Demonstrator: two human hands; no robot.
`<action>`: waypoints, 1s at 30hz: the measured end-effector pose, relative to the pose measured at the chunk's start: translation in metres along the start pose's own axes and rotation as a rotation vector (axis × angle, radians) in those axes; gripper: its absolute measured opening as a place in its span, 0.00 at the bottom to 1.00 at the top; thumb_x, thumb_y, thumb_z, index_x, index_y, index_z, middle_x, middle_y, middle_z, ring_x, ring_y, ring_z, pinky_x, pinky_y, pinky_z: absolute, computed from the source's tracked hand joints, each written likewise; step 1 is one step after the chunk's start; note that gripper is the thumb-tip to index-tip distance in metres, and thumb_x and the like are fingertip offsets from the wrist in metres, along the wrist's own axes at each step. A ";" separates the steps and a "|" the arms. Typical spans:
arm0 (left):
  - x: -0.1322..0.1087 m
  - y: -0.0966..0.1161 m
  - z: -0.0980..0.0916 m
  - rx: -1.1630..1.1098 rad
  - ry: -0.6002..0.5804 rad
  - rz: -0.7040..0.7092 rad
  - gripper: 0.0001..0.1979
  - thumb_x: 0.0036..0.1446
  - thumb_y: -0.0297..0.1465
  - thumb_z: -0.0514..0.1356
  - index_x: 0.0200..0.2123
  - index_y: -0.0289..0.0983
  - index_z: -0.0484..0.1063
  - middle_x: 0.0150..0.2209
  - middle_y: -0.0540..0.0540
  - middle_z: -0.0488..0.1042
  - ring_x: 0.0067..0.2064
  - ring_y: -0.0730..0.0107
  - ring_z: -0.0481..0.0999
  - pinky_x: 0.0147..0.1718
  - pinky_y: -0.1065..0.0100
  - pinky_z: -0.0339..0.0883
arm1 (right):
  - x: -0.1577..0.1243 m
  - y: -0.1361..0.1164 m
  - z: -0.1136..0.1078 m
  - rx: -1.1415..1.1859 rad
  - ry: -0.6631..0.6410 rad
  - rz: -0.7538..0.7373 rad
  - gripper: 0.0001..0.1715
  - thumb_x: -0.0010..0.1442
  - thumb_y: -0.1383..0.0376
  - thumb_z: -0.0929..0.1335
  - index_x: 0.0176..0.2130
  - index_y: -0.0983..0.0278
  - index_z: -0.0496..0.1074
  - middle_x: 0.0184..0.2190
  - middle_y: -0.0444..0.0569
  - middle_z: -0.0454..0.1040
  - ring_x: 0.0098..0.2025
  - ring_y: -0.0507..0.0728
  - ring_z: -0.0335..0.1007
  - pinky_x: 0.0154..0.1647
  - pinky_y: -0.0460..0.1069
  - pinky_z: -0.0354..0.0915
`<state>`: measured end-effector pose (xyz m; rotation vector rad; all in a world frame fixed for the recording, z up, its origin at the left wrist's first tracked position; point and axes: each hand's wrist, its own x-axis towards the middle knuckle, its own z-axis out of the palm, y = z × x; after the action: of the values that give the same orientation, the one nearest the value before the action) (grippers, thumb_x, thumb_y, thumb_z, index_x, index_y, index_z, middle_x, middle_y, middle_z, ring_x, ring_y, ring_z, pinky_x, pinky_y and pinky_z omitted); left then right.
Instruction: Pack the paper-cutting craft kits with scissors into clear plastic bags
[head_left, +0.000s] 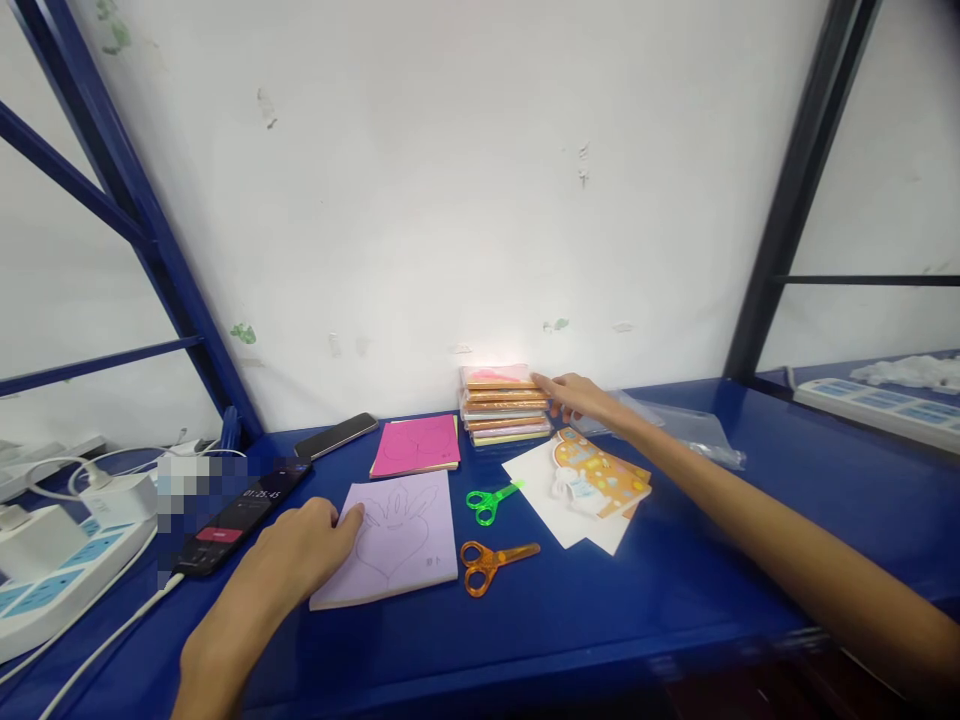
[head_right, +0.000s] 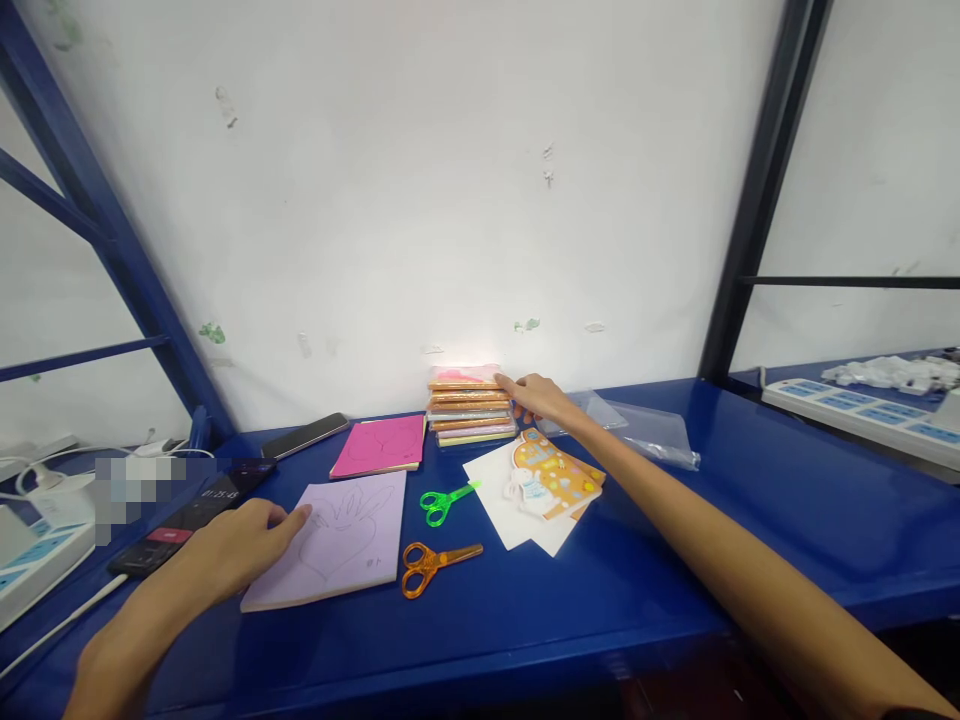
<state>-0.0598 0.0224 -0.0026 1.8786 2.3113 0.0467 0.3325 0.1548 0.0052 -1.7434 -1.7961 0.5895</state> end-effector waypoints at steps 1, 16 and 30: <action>-0.003 0.002 -0.002 -0.010 -0.009 0.007 0.30 0.63 0.49 0.43 0.42 0.34 0.78 0.46 0.27 0.81 0.51 0.35 0.79 0.46 0.50 0.67 | -0.002 0.000 0.001 0.010 0.007 -0.004 0.35 0.70 0.42 0.59 0.39 0.68 0.77 0.35 0.60 0.83 0.23 0.55 0.75 0.26 0.48 0.68; 0.002 0.003 -0.013 -0.159 0.385 0.034 0.25 0.62 0.39 0.49 0.60 0.37 0.65 0.36 0.42 0.80 0.43 0.44 0.80 0.39 0.56 0.66 | -0.029 0.023 -0.025 -0.149 0.229 -0.092 0.34 0.74 0.50 0.51 0.41 0.64 0.77 0.30 0.51 0.81 0.27 0.56 0.76 0.33 0.49 0.64; 0.029 -0.016 0.013 0.032 0.101 0.084 0.24 0.61 0.31 0.48 0.56 0.36 0.72 0.53 0.31 0.80 0.54 0.39 0.79 0.50 0.50 0.68 | -0.042 0.024 0.022 -0.468 0.075 -0.096 0.18 0.71 0.53 0.66 0.47 0.65 0.76 0.44 0.51 0.79 0.43 0.58 0.77 0.47 0.57 0.72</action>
<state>-0.0791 0.0468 -0.0204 2.0332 2.3092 0.1185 0.3352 0.1162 -0.0308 -1.9252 -2.0663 0.0598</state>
